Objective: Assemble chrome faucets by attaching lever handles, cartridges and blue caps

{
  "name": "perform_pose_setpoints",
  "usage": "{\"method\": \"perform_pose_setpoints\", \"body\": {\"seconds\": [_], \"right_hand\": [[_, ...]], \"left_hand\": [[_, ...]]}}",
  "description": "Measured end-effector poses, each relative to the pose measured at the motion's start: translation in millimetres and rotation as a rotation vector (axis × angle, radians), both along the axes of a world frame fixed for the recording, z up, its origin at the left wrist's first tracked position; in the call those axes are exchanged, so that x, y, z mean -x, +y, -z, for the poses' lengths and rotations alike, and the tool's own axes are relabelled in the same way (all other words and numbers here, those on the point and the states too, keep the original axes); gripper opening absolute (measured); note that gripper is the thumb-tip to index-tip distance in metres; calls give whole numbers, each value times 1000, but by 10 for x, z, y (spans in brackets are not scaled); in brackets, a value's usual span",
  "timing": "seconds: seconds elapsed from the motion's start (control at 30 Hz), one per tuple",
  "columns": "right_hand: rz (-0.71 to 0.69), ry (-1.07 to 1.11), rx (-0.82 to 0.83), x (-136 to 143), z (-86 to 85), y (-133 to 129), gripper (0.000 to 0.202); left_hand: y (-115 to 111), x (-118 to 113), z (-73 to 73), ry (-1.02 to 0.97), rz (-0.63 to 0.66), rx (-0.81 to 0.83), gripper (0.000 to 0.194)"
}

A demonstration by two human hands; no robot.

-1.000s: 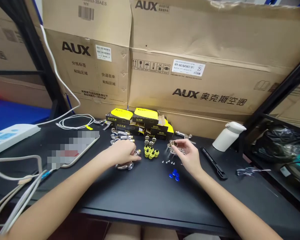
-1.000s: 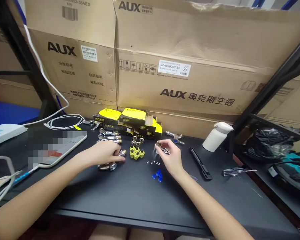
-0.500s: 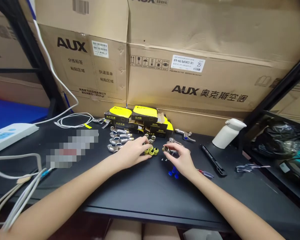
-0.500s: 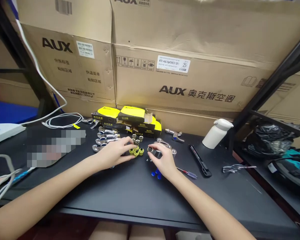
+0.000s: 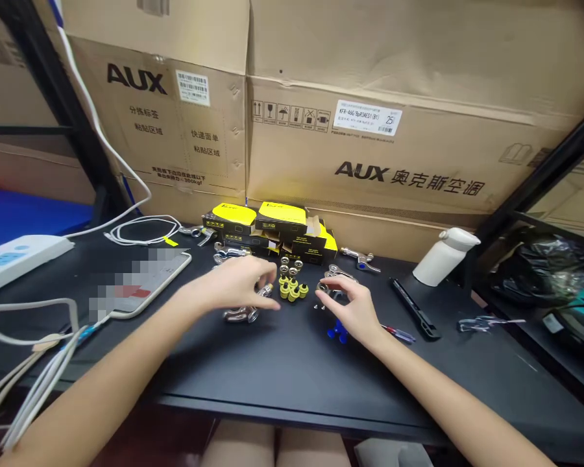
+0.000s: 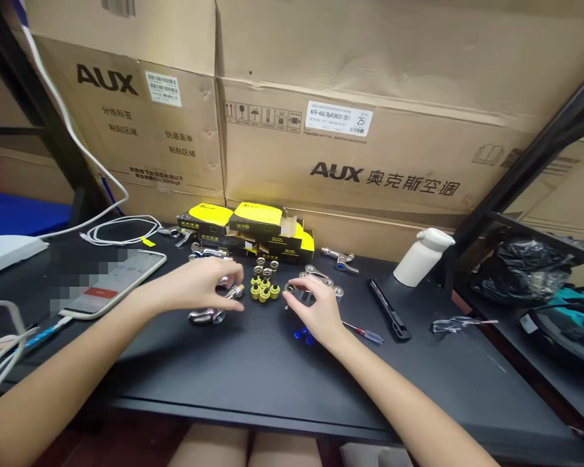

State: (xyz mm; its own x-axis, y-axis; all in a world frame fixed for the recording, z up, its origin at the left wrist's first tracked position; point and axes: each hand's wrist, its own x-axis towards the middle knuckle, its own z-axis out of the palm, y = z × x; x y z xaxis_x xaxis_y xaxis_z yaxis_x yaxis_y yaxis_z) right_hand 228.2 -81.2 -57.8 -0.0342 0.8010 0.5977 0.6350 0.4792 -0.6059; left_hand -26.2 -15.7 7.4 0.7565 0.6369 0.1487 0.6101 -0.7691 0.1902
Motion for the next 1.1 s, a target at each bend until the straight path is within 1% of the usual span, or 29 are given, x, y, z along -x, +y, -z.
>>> {"method": "perform_pose_setpoints", "body": {"seconds": [0.03,0.1,0.2,0.27,0.33,0.37,0.43,0.47,0.53,0.6,0.67,0.73,0.8,0.87,0.93,1.0,1.07,1.1], "right_hand": [[-2,1,-5,0,-1,-1,17],[-8,0,-14,4,-4,-1,16],[-18,-9,-22,15,-12,-3,14],[-26,-21,-26,21,-19,-7,14],[-32,-32,-29,23,-24,-12,13],[-31,-32,-34,24,-26,-15,13],[-25,-18,-43,25,-27,-21,13],[-21,-6,-48,27,-26,-24,13],[-18,15,-58,33,-23,-32,14],[-28,28,-55,38,-18,-38,15],[-44,53,-45,42,-12,-43,15],[-52,87,-38,46,-7,-45,17],[-54,118,-45,50,-7,-47,17],[-63,125,-57,57,-9,-52,17],[-92,120,-61,69,-9,-63,16],[-128,122,-52,86,-3,-76,20],[-156,131,-44,103,7,-90,25],[-166,132,-43,111,9,-96,25]], "left_hand": [[8,57,-39,51,-31,45,44],[5,121,-62,138,-77,118,47],[-46,97,1,214,-89,158,46],[-87,60,41,215,-79,157,40],[-105,56,34,195,-82,195,36],[-99,72,12,183,-89,243,36],[-56,131,-56,140,-96,392,38],[-23,166,-92,104,-92,484,39],[51,224,-147,-34,-59,676,38],[113,242,-158,-184,-21,860,36],[146,211,-124,-300,34,1046,36],[144,140,-63,-423,117,1230,41],[110,50,2,-588,200,1370,44],[54,-43,57,-742,251,1437,39],[-11,-130,101,-851,261,1464,31],[-71,-204,140,-921,262,1449,24],[-117,-263,177,-976,251,1393,16],[-133,-287,193,-1002,238,1364,16]]}}
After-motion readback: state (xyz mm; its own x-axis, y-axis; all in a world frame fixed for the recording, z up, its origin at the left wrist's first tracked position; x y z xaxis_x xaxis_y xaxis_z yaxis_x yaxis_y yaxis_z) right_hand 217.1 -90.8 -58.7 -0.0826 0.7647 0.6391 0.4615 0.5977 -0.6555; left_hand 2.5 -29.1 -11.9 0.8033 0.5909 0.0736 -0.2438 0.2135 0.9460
